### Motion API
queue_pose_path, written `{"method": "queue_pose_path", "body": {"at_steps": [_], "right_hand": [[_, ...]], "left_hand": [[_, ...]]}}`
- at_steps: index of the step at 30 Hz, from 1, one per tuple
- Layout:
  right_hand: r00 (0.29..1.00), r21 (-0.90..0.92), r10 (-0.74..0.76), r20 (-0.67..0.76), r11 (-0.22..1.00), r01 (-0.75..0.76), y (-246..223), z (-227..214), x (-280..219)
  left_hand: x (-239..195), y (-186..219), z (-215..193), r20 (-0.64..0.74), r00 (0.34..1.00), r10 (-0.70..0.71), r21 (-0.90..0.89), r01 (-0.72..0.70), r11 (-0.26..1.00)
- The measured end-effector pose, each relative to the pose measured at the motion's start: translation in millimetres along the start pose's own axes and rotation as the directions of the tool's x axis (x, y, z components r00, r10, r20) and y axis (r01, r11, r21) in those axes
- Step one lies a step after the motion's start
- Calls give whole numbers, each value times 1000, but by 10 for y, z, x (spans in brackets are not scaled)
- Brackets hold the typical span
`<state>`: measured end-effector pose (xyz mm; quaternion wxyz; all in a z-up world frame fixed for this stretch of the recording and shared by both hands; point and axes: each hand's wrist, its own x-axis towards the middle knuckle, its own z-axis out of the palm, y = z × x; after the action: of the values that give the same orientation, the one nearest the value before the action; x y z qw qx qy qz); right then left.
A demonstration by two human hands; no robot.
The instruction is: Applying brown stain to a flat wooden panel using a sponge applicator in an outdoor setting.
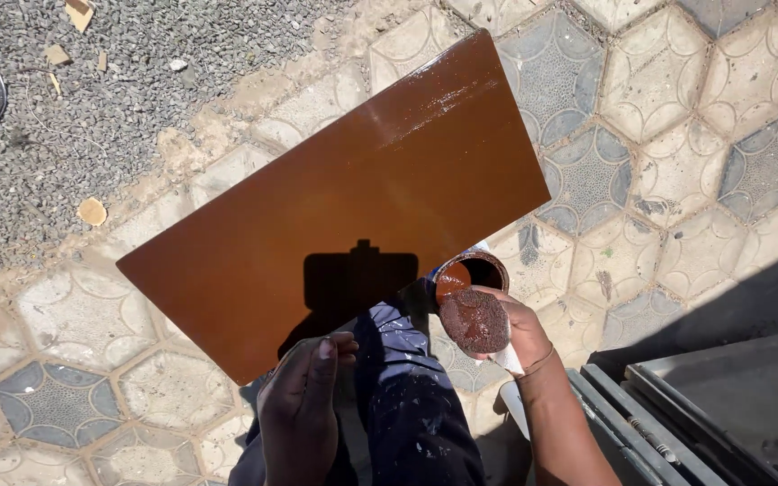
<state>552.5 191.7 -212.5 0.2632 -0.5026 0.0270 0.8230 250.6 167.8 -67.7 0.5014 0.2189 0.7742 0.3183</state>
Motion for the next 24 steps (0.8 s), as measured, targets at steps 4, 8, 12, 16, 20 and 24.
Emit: {"method": "queue_pose_path", "body": {"at_steps": [4,8,12,16,20,24], "right_hand": [[976,-36,-112,187,992,121,-161,1220,147],[936,-466,-351,-23,832,301,-123,2068,473],[691,-951,-722,30,191,242,17,2614,675],[571,-871,-664,482,-436,228,282,2486,1110],[487,-846,-722,492,-527,73,202,2470,1198],[600,-788,-592,538,-607,108,434,2662,1198]], "left_hand": [[125,128,-361,-184,975,-127,-12,127,992],[348,42,-812,-446,872,-202,-61,196,979],[622,-383,-1232,-479,799,-364,-201,304,931],[759,-673,-1500,-340,795,-502,-297,416,860],[802,-975,-1615,-210,906,-368,-276,306,911],[847,-891,-1716,-30,861,-507,-460,439,772]]}}
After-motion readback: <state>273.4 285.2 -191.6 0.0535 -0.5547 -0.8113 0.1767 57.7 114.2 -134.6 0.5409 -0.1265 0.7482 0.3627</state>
